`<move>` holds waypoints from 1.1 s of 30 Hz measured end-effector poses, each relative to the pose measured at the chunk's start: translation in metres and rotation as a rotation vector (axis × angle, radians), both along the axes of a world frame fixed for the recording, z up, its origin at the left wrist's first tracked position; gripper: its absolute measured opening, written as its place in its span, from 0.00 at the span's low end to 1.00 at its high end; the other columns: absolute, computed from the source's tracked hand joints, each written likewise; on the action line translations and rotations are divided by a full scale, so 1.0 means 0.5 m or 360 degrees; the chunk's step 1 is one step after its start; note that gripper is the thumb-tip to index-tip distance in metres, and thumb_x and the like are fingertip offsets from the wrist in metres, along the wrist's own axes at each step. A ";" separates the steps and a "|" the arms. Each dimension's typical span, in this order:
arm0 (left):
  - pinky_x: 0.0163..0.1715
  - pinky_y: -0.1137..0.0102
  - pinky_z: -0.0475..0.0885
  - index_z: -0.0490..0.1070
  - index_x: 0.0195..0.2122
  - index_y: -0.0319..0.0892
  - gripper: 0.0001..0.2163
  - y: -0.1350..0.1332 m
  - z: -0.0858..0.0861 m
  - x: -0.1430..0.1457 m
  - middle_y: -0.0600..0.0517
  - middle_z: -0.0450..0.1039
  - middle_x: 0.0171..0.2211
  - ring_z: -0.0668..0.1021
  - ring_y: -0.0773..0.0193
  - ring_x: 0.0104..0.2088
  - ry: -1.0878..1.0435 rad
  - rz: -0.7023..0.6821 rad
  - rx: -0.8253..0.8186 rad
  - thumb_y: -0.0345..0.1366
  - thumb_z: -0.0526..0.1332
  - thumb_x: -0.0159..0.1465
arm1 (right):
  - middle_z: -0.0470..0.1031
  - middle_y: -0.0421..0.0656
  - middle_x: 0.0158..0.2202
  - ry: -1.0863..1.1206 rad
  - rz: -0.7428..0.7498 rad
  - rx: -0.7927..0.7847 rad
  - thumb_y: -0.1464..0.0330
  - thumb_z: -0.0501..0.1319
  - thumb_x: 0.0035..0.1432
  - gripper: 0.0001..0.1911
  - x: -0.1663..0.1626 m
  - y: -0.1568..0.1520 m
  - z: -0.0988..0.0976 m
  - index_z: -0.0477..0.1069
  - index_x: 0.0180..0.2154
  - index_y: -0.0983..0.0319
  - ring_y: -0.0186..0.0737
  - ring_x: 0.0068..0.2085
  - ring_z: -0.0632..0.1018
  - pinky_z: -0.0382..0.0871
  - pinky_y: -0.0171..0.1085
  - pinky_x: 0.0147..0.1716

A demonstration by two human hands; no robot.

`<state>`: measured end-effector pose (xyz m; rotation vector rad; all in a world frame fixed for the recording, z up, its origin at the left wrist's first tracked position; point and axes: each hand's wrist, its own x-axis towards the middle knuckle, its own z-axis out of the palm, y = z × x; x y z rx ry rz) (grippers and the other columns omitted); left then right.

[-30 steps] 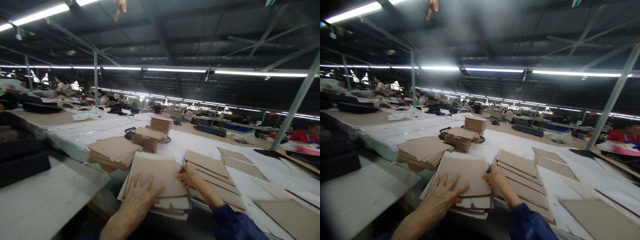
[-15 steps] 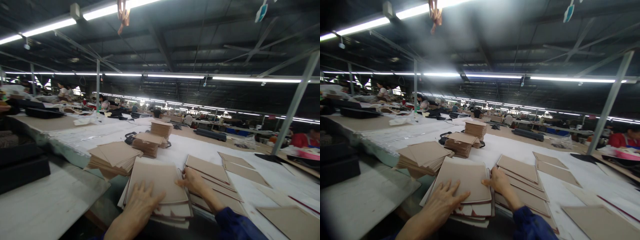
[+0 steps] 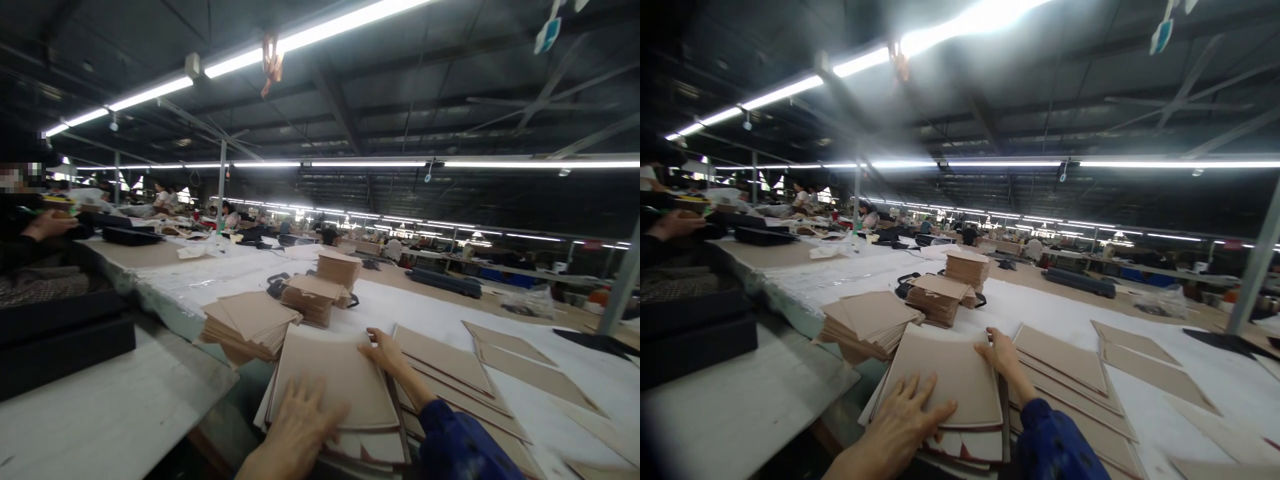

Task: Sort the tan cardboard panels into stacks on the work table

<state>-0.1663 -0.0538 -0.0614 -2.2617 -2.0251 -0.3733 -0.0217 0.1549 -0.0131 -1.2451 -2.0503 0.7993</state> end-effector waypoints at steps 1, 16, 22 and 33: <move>0.54 0.40 0.55 0.57 0.57 0.62 0.25 -0.003 0.003 0.003 0.40 0.54 0.62 0.60 0.40 0.60 -0.0004 0.0009 -0.0003 0.29 0.53 0.61 | 0.77 0.47 0.45 0.0051 -0.0016 -0.0025 0.66 0.66 0.45 0.28 0.000 0.001 0.003 0.66 0.50 0.62 0.46 0.47 0.75 0.67 0.39 0.45; 0.52 0.39 0.58 0.60 0.56 0.62 0.26 0.005 0.047 0.010 0.40 0.57 0.61 0.62 0.37 0.59 0.0038 0.0044 -0.0097 0.28 0.56 0.58 | 0.79 0.44 0.28 0.0590 0.0322 -0.0943 0.68 0.62 0.48 0.06 0.077 -0.140 -0.006 0.70 0.32 0.62 0.40 0.32 0.80 0.75 0.36 0.32; 0.60 0.52 0.55 0.54 0.61 0.50 0.28 0.004 0.000 -0.038 0.46 0.52 0.64 0.56 0.51 0.63 -0.0310 0.0023 0.0414 0.40 0.58 0.59 | 0.81 0.45 0.30 0.0970 0.0489 -0.0906 0.66 0.69 0.38 0.18 0.113 -0.138 -0.003 0.71 0.34 0.62 0.47 0.35 0.80 0.74 0.43 0.38; 0.60 0.63 0.59 0.51 0.61 0.31 0.33 0.019 -0.007 -0.040 0.40 0.58 0.61 0.64 0.58 0.60 -0.1995 0.0181 0.0491 0.52 0.45 0.63 | 0.79 0.50 0.42 0.0987 0.0451 -0.0804 0.62 0.67 0.46 0.24 0.242 -0.167 0.014 0.70 0.45 0.63 0.49 0.40 0.80 0.73 0.42 0.38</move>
